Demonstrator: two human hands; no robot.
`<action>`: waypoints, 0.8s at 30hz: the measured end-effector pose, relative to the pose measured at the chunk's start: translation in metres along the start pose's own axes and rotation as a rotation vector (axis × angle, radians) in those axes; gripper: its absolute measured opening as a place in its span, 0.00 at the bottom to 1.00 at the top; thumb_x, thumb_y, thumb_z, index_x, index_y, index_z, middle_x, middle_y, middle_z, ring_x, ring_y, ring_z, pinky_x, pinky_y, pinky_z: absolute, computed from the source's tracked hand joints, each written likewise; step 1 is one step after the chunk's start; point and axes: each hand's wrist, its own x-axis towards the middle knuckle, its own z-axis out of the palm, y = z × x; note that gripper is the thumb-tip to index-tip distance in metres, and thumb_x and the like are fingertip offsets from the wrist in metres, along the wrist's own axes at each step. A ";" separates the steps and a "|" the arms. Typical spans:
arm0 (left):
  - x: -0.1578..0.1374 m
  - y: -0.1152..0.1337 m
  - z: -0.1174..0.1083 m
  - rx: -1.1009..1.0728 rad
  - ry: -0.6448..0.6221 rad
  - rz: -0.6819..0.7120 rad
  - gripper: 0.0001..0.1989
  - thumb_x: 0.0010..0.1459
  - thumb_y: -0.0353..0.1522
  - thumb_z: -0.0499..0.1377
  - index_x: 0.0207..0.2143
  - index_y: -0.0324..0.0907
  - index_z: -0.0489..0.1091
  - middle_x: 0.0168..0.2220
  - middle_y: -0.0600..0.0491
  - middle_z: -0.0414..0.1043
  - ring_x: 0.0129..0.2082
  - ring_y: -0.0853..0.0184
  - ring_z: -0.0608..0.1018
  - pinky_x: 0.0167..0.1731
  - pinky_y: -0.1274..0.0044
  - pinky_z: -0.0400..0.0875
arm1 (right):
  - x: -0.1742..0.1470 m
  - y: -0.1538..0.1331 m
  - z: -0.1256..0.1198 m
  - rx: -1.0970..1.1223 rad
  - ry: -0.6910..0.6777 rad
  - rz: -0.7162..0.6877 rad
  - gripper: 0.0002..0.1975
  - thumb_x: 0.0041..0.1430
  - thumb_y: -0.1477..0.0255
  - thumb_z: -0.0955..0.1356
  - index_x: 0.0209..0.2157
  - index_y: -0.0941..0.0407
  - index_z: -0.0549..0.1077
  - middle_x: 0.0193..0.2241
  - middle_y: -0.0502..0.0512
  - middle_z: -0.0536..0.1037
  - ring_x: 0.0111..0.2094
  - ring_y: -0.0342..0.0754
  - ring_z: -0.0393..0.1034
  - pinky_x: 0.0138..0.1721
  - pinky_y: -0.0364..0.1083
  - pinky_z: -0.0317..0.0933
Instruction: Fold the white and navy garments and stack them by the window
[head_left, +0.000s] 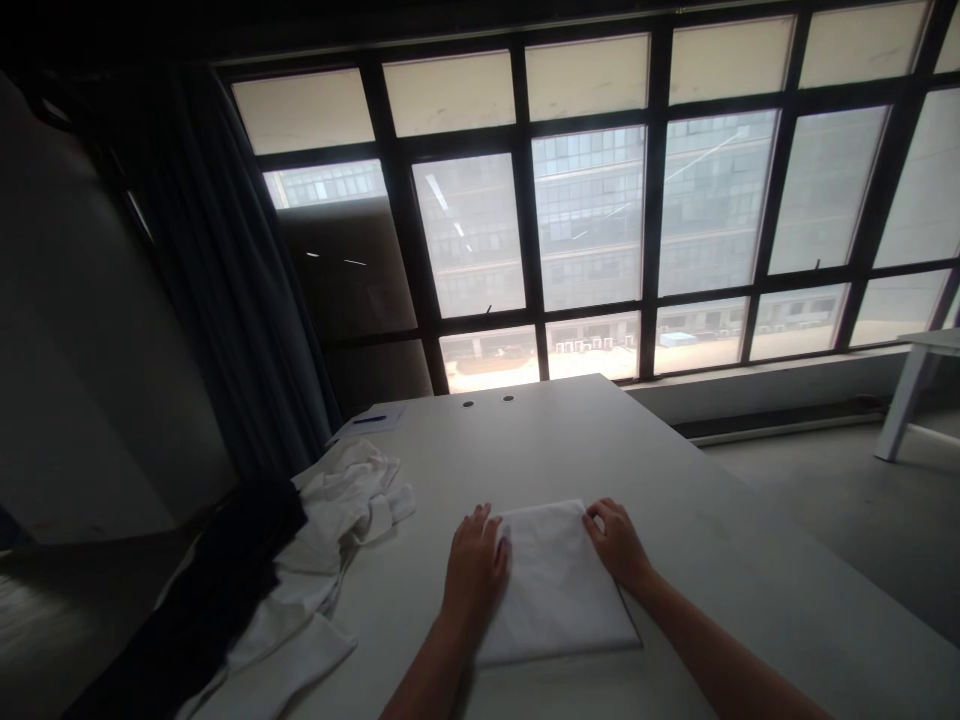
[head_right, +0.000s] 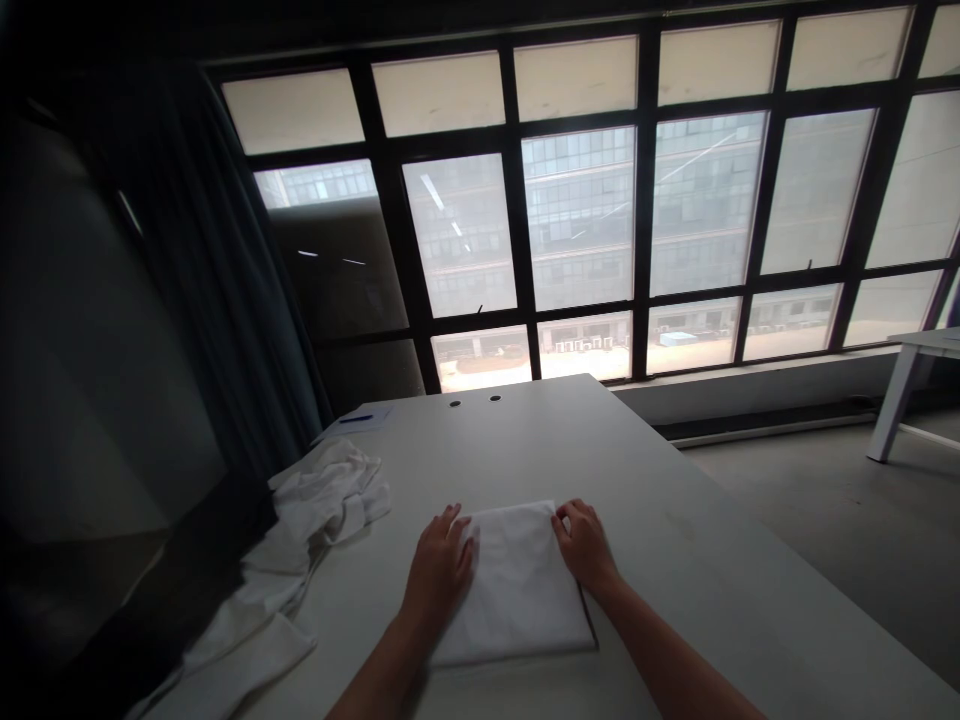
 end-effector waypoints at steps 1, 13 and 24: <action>-0.004 0.012 -0.006 -0.045 -0.012 0.096 0.19 0.67 0.34 0.50 0.57 0.44 0.70 0.65 0.46 0.64 0.67 0.57 0.63 0.67 0.60 0.53 | 0.000 0.000 0.000 0.046 0.002 -0.004 0.14 0.65 0.65 0.60 0.34 0.54 0.74 0.39 0.59 0.77 0.42 0.53 0.70 0.48 0.49 0.61; -0.031 0.069 0.004 -0.275 -0.272 0.528 0.20 0.68 0.42 0.56 0.60 0.54 0.66 0.64 0.53 0.67 0.66 0.59 0.65 0.67 0.62 0.54 | -0.001 -0.003 0.000 0.129 -0.023 0.059 0.13 0.64 0.64 0.60 0.40 0.54 0.72 0.29 0.53 0.77 0.31 0.50 0.72 0.37 0.46 0.62; -0.015 0.036 0.012 -0.249 -0.099 0.173 0.17 0.59 0.23 0.54 0.47 0.48 0.74 0.54 0.50 0.75 0.57 0.59 0.72 0.63 0.61 0.58 | -0.017 -0.033 -0.016 0.007 -0.240 -0.236 0.07 0.56 0.72 0.65 0.26 0.54 0.73 0.26 0.50 0.76 0.31 0.47 0.67 0.39 0.45 0.55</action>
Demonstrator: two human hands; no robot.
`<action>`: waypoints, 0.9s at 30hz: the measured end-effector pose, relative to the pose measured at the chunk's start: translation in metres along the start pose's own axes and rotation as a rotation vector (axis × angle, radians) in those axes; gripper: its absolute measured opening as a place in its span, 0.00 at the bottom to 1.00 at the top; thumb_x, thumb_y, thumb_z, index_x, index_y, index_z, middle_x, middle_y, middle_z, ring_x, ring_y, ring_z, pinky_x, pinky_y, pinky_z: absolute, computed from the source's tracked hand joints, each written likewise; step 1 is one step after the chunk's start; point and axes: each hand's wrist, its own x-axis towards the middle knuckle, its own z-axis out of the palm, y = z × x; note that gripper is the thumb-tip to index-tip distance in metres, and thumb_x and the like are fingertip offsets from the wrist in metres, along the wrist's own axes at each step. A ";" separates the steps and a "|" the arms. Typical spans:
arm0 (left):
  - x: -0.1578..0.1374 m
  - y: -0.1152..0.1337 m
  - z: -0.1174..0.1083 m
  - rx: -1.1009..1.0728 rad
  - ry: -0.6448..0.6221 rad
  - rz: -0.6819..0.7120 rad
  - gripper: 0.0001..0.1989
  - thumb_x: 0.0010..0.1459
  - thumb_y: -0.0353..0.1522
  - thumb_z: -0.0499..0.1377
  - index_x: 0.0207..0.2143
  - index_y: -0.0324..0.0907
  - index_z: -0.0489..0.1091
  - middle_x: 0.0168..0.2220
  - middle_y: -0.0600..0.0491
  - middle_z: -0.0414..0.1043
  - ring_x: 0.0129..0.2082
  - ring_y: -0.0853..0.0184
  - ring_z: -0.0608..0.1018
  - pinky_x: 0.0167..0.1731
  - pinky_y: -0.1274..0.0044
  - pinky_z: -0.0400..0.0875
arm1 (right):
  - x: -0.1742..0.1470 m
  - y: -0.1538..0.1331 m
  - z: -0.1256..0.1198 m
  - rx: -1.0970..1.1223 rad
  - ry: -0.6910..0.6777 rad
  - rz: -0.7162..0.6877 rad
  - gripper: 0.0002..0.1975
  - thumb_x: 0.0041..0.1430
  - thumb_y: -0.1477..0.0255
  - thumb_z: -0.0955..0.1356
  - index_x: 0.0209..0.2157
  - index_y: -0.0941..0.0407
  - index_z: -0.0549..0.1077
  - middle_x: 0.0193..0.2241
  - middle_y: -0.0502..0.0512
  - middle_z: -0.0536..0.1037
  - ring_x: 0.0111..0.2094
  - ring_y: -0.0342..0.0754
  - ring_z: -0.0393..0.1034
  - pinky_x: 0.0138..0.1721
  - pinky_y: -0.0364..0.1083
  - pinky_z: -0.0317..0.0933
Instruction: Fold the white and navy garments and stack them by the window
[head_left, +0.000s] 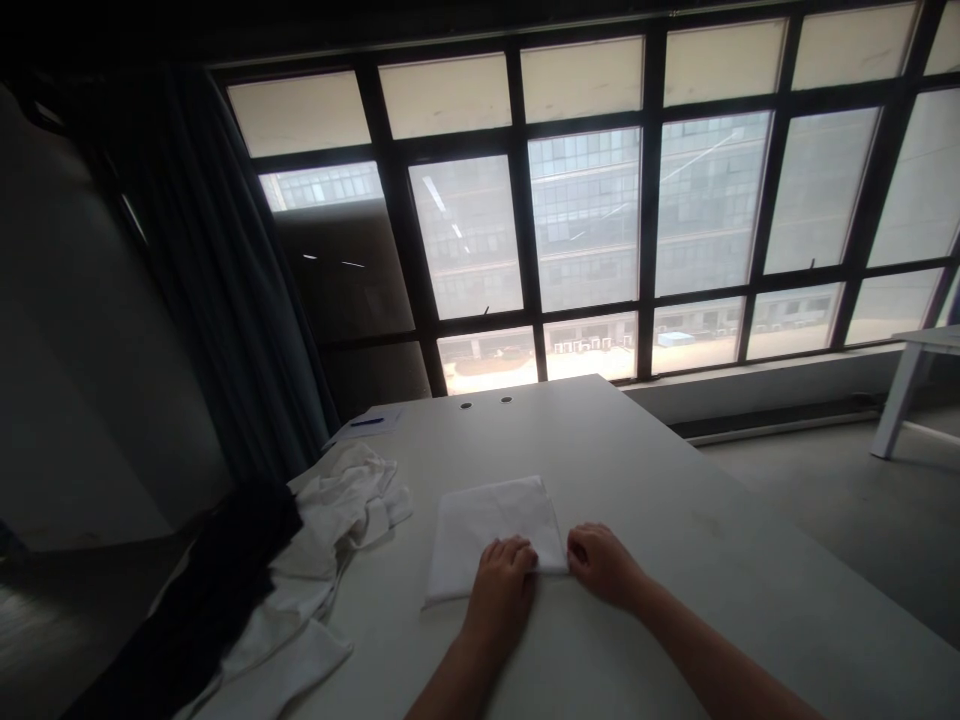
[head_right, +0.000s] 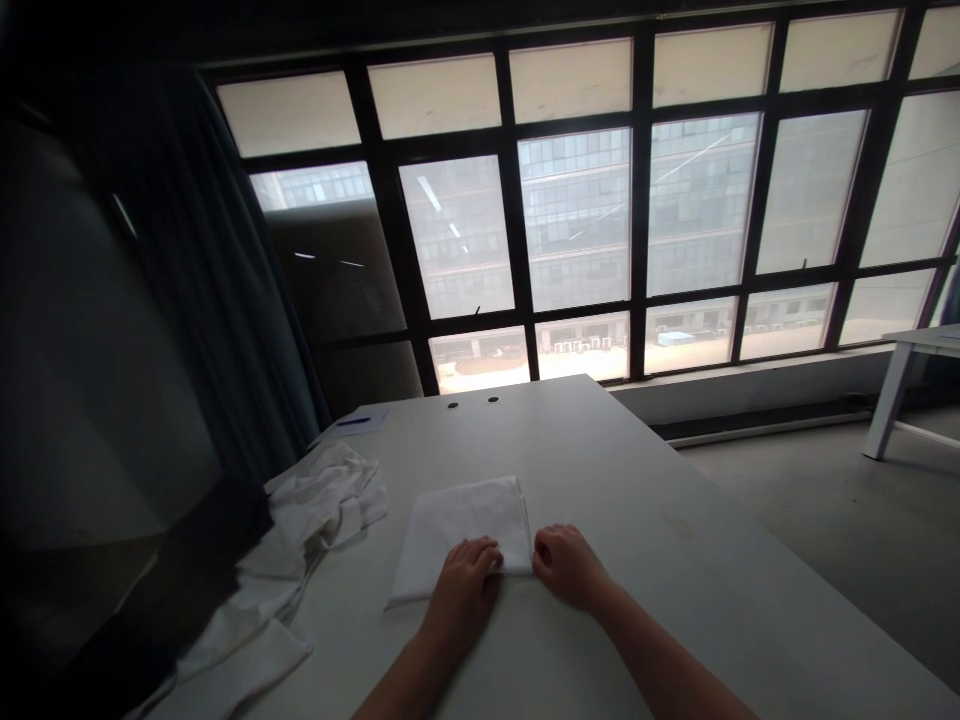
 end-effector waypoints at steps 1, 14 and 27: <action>0.000 0.001 -0.001 -0.014 0.010 0.012 0.17 0.58 0.23 0.54 0.45 0.48 0.74 0.52 0.50 0.76 0.55 0.59 0.74 0.61 0.63 0.61 | -0.001 -0.002 -0.002 0.001 -0.022 -0.042 0.06 0.54 0.73 0.65 0.27 0.54 0.73 0.27 0.50 0.76 0.32 0.47 0.67 0.41 0.45 0.55; 0.007 -0.018 -0.009 0.023 0.065 -0.004 0.11 0.55 0.23 0.56 0.37 0.45 0.73 0.37 0.52 0.75 0.40 0.62 0.75 0.42 0.73 0.67 | -0.011 -0.025 0.006 0.113 -0.045 -0.215 0.09 0.58 0.76 0.65 0.34 0.53 0.78 0.33 0.52 0.76 0.38 0.47 0.68 0.43 0.44 0.59; 0.010 -0.020 -0.001 0.127 0.108 0.059 0.09 0.56 0.24 0.59 0.36 0.46 0.74 0.38 0.54 0.74 0.41 0.62 0.74 0.43 0.72 0.64 | -0.014 -0.039 0.015 -0.168 -0.152 -0.180 0.11 0.61 0.71 0.64 0.41 0.51 0.79 0.38 0.55 0.77 0.40 0.50 0.71 0.45 0.47 0.58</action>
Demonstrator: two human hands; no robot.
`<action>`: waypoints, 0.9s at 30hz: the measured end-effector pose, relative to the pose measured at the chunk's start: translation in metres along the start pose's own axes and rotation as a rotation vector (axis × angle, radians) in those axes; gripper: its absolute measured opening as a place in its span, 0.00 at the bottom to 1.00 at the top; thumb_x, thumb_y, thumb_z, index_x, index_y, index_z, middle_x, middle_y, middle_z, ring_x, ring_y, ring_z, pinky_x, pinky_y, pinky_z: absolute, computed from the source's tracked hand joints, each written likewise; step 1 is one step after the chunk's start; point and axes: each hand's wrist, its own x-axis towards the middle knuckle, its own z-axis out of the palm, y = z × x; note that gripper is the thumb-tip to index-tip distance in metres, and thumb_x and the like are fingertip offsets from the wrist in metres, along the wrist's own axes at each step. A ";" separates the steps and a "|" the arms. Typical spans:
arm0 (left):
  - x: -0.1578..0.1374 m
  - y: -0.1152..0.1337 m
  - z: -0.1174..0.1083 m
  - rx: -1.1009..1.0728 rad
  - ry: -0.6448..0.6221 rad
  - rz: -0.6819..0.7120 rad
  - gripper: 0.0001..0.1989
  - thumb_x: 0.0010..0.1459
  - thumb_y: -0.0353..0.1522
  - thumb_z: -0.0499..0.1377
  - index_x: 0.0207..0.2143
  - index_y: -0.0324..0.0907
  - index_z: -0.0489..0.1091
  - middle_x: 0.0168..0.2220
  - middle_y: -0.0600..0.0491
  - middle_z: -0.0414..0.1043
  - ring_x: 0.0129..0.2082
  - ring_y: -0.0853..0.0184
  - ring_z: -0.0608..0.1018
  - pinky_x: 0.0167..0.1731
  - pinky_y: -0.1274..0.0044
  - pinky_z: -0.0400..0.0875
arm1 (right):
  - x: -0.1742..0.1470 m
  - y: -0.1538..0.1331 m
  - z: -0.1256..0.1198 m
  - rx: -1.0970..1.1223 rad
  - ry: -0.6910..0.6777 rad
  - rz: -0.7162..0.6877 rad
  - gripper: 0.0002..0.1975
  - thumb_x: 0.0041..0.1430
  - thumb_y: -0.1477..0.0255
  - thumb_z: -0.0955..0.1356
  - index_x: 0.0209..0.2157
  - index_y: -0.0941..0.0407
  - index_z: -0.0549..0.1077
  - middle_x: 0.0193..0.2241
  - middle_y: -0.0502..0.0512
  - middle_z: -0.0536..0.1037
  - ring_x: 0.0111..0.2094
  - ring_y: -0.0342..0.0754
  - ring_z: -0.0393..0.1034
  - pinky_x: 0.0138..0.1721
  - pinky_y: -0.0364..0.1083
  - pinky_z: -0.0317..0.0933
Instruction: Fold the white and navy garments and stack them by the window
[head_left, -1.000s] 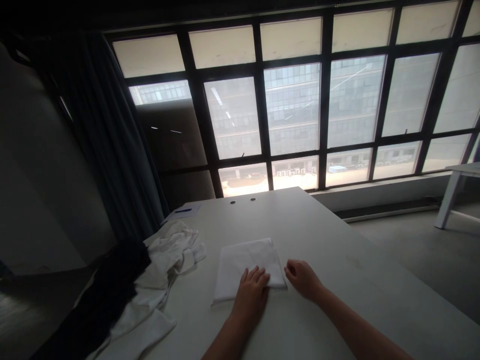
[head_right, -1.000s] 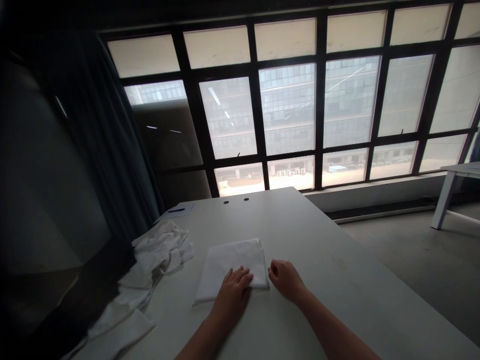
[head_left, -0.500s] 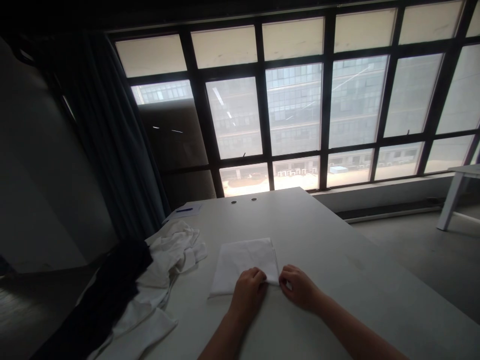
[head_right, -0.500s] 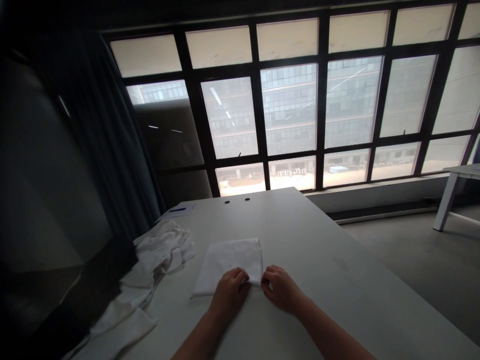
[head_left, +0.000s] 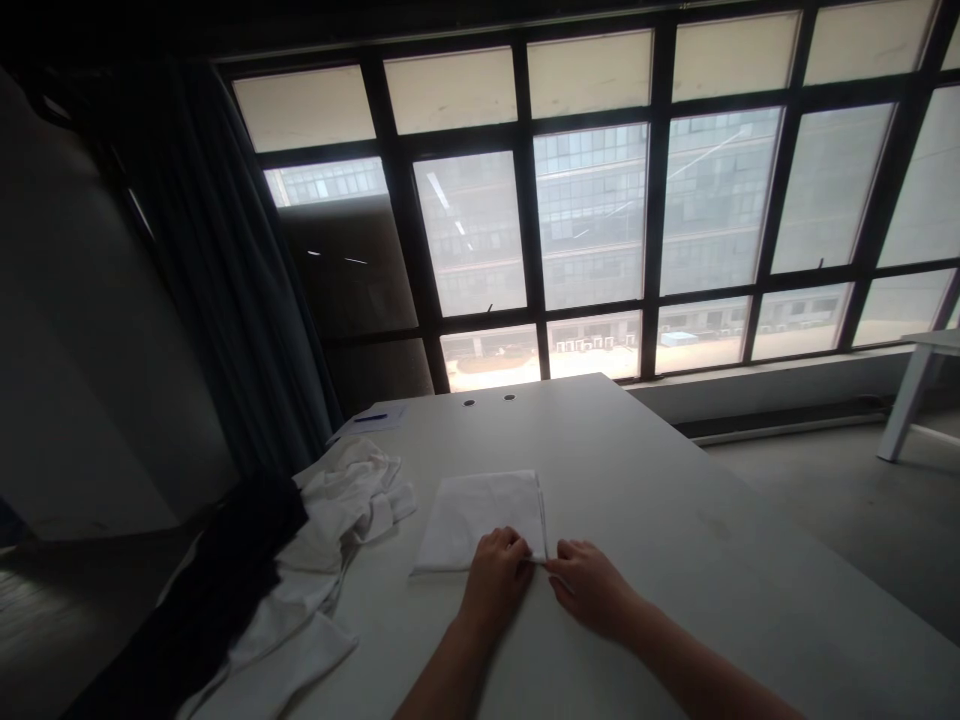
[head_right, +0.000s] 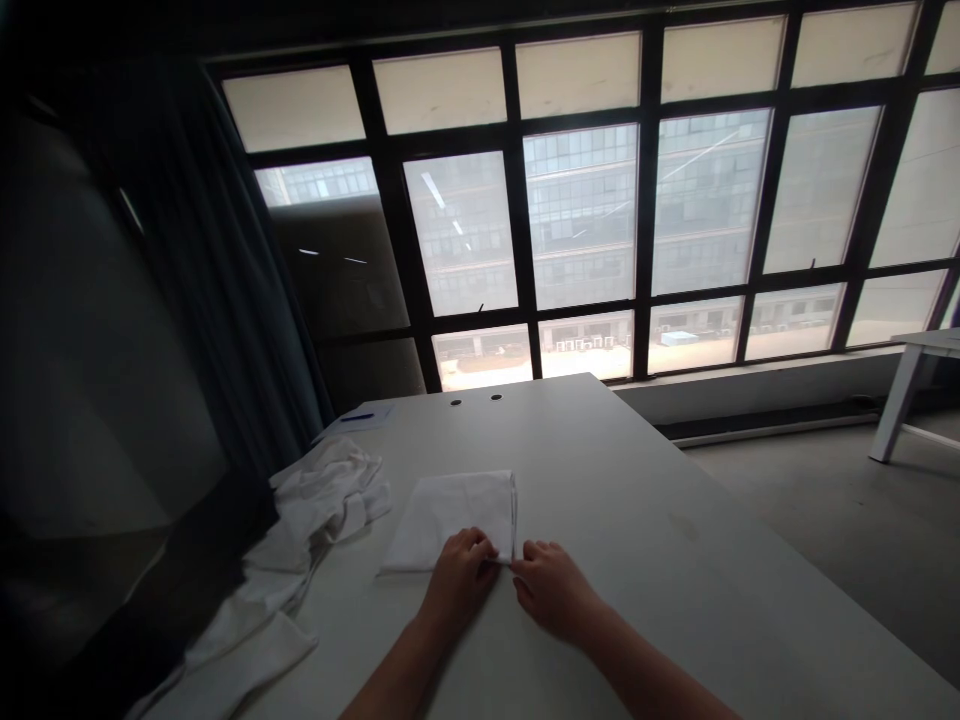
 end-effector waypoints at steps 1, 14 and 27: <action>0.000 0.000 0.000 0.012 0.001 0.005 0.09 0.56 0.23 0.59 0.35 0.46 0.74 0.37 0.54 0.73 0.40 0.63 0.74 0.43 0.72 0.64 | 0.000 -0.001 0.001 -0.004 -0.006 0.000 0.11 0.62 0.71 0.64 0.40 0.52 0.79 0.38 0.55 0.78 0.40 0.50 0.71 0.46 0.47 0.58; 0.000 0.003 -0.004 0.077 0.048 0.015 0.08 0.53 0.22 0.60 0.29 0.44 0.71 0.34 0.53 0.72 0.38 0.63 0.72 0.40 0.72 0.62 | -0.003 -0.009 -0.004 0.113 -0.026 -0.052 0.11 0.62 0.70 0.64 0.34 0.51 0.80 0.29 0.53 0.81 0.33 0.48 0.72 0.42 0.45 0.57; 0.000 0.006 -0.001 0.009 -0.090 0.032 0.15 0.48 0.21 0.57 0.37 0.46 0.70 0.43 0.52 0.74 0.44 0.60 0.74 0.48 0.69 0.67 | 0.000 -0.009 0.001 0.193 -0.058 -0.066 0.13 0.59 0.71 0.65 0.22 0.55 0.74 0.21 0.50 0.78 0.25 0.42 0.65 0.41 0.43 0.55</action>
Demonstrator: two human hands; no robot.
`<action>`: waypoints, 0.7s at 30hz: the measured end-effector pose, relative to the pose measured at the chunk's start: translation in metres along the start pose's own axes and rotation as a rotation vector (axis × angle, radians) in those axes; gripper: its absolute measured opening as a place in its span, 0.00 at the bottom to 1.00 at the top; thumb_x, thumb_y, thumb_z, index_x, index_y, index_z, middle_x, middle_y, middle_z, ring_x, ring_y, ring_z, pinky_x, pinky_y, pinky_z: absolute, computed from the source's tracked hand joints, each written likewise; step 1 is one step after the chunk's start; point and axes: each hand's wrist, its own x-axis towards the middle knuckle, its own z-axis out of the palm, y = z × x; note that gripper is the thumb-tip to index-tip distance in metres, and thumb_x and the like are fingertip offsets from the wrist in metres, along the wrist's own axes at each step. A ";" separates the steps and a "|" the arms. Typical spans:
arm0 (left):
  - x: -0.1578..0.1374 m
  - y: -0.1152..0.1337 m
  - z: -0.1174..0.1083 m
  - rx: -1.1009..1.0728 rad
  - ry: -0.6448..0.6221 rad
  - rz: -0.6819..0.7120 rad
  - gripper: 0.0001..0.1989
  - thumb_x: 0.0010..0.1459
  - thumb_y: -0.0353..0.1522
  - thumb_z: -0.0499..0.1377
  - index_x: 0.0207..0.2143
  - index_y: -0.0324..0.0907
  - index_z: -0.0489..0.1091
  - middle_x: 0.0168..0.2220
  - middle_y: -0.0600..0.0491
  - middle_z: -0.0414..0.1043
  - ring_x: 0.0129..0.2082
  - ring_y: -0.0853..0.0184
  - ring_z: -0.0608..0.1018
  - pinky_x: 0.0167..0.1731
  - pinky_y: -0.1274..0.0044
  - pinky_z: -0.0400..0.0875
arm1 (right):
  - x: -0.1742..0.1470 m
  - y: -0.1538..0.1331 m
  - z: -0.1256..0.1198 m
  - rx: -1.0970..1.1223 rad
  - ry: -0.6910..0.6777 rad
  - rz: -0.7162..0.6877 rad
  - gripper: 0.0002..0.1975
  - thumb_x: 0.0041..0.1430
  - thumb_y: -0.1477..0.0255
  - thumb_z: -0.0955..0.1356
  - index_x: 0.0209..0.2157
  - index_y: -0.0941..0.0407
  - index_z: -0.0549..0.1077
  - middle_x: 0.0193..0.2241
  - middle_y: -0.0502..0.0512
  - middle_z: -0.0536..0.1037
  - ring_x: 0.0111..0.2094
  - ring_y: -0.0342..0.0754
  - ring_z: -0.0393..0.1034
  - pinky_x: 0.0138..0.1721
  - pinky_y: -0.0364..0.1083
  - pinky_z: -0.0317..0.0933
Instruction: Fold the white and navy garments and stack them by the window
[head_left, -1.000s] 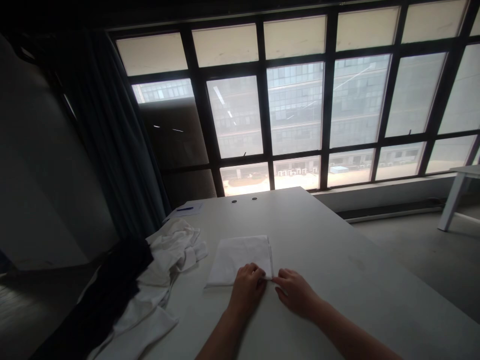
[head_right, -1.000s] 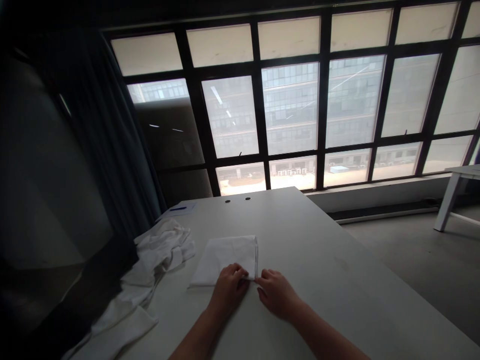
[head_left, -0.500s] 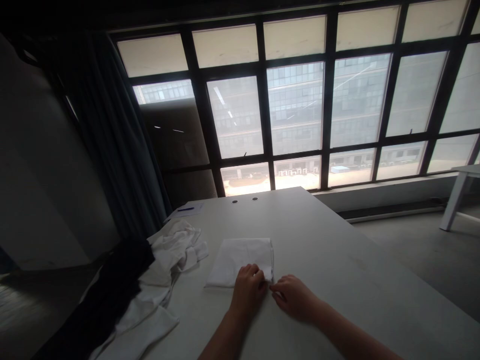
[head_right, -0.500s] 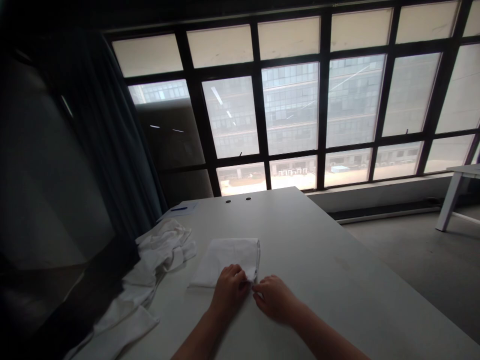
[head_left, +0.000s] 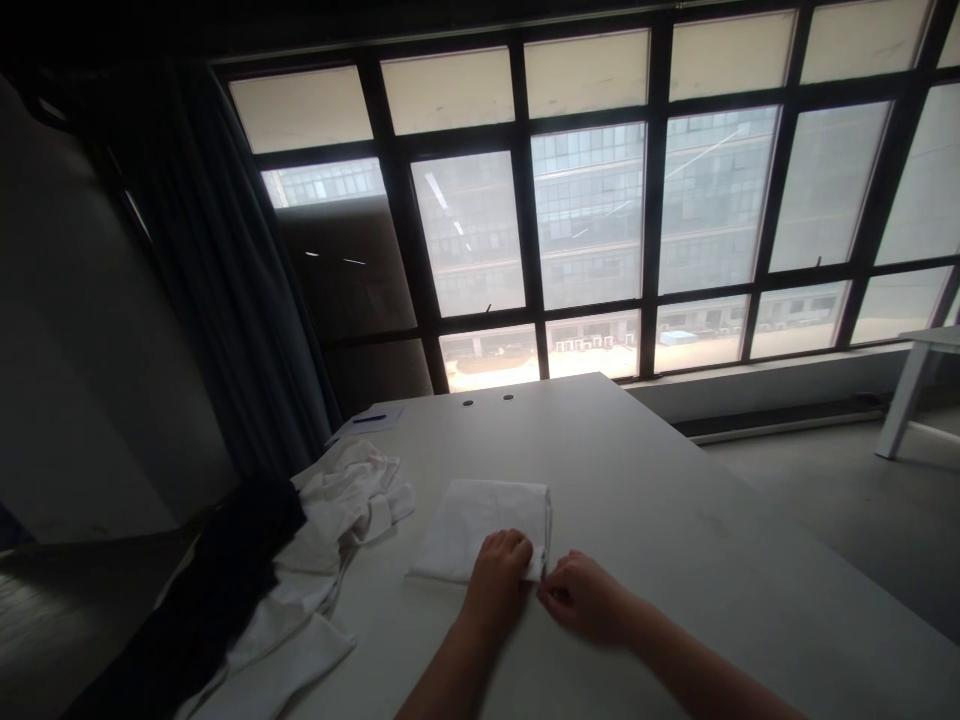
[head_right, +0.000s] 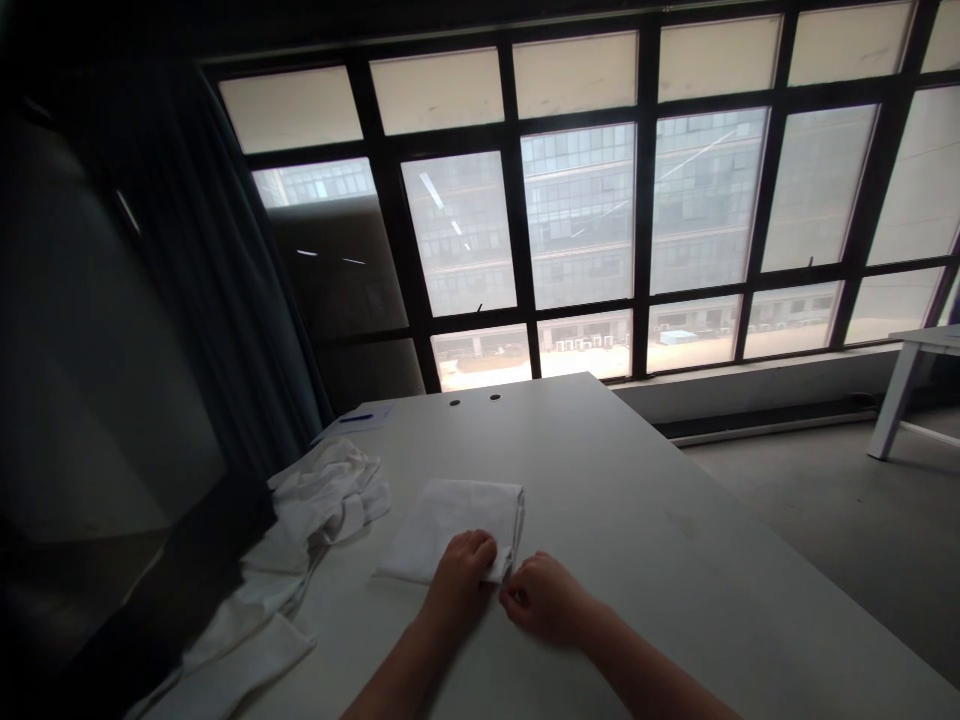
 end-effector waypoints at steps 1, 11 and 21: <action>0.000 0.000 0.001 -0.003 0.006 0.005 0.17 0.48 0.21 0.56 0.39 0.46 0.70 0.45 0.51 0.74 0.46 0.60 0.74 0.51 0.68 0.67 | 0.000 0.000 0.000 -0.008 -0.010 0.002 0.14 0.59 0.70 0.65 0.22 0.55 0.75 0.21 0.51 0.78 0.25 0.42 0.65 0.41 0.43 0.55; 0.002 0.003 0.006 -0.050 0.079 -0.022 0.19 0.51 0.21 0.54 0.44 0.44 0.72 0.62 0.48 0.69 0.65 0.58 0.67 0.66 0.60 0.55 | -0.001 -0.002 0.006 0.047 -0.009 -0.022 0.15 0.56 0.69 0.66 0.17 0.55 0.71 0.17 0.48 0.73 0.22 0.41 0.57 0.41 0.44 0.55; -0.007 0.010 0.011 -0.086 -0.201 -0.090 0.21 0.49 0.27 0.62 0.48 0.43 0.70 0.69 0.47 0.58 0.70 0.60 0.56 0.70 0.62 0.42 | 0.012 0.026 0.013 0.230 0.322 0.258 0.09 0.55 0.72 0.62 0.23 0.55 0.69 0.22 0.49 0.73 0.26 0.44 0.62 0.30 0.43 0.54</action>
